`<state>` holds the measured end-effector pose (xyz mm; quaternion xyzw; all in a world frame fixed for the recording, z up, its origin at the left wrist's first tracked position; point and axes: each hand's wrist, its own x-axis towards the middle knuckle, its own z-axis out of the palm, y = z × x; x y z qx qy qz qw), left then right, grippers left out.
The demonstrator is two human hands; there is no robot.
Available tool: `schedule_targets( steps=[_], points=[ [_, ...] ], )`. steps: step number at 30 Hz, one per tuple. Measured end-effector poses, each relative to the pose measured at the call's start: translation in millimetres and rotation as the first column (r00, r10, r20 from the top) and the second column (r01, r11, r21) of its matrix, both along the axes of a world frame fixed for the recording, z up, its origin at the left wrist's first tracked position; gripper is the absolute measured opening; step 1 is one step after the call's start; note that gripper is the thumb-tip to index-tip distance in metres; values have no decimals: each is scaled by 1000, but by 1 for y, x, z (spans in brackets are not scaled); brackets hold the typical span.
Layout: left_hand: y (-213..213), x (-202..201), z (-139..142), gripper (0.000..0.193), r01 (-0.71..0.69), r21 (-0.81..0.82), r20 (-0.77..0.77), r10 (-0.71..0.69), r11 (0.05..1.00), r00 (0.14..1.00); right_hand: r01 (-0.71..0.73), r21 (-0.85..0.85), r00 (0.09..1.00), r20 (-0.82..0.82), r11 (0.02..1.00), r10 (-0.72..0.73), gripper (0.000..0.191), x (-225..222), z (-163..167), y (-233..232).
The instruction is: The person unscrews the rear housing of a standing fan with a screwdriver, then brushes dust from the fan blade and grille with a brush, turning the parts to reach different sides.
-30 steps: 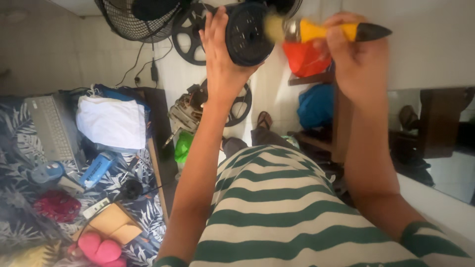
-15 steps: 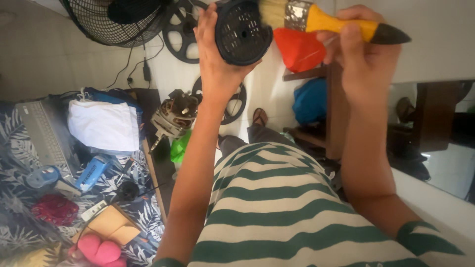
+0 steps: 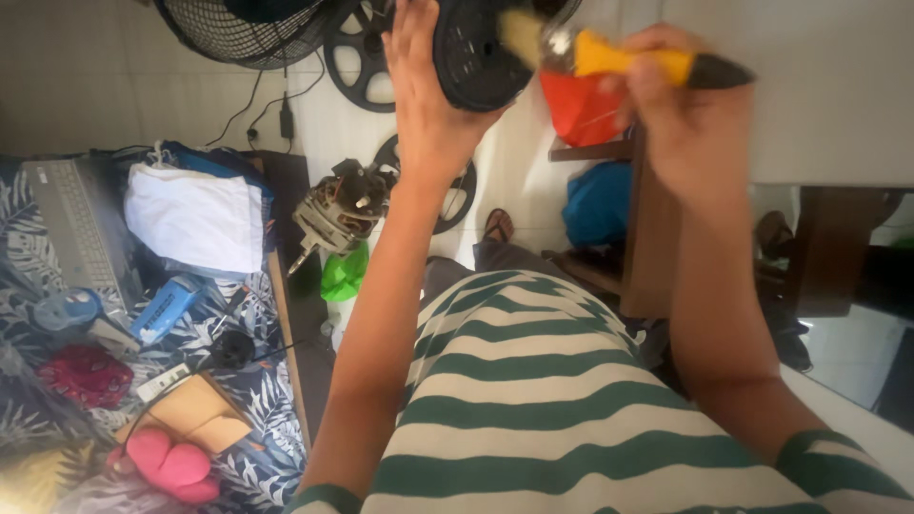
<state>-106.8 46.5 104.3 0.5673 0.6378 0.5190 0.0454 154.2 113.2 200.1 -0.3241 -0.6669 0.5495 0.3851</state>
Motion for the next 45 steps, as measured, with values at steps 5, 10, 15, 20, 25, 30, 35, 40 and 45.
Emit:
schedule_targets(
  steps=[5, 10, 15, 20, 25, 30, 35, 40, 45],
  points=[
    [-1, -4, 1, 119, -1, 24, -13, 1, 1000, 1000, 50, -49, 999, -19, 998, -51, 24, -6, 4, -2],
    [-3, -8, 0, 119, 22, 5, -20, -22, 1000, 1000, 10, -30, 1000, 7, 999, -10, 22, -13, 7, -6],
    [-5, -12, 1, 116, -10, 17, -63, 11, 1000, 998, 59, -43, 994, -90, 997, -63, 25, -22, 3, -12],
    [-7, -15, 4, 118, 10, 7, -68, -10, 1000, 998, 33, 2, 998, 51, 999, -33, 24, -26, 6, -10],
    [-9, -14, 6, 118, 32, -8, -65, -33, 999, 997, 65, 28, 998, -1, 997, -65, 22, -36, 12, -12],
    [-9, -18, 9, 116, 26, 20, -74, -25, 999, 997, 38, 109, 999, 33, 993, -42, 20, -51, 29, -21],
    [-5, -21, 12, 112, 0, -22, -117, -2, 1000, 993, 10, 173, 995, 94, 985, -27, 18, -65, 42, -26],
    [-4, -22, 8, 113, -6, -19, -106, 4, 1000, 994, 47, 129, 998, 43, 991, -53, 18, -72, 38, -25],
    [-3, -23, 6, 118, -8, -20, -116, 5, 1000, 993, 38, 83, 996, 74, 996, -44, 19, -76, 30, -22]
  ],
)
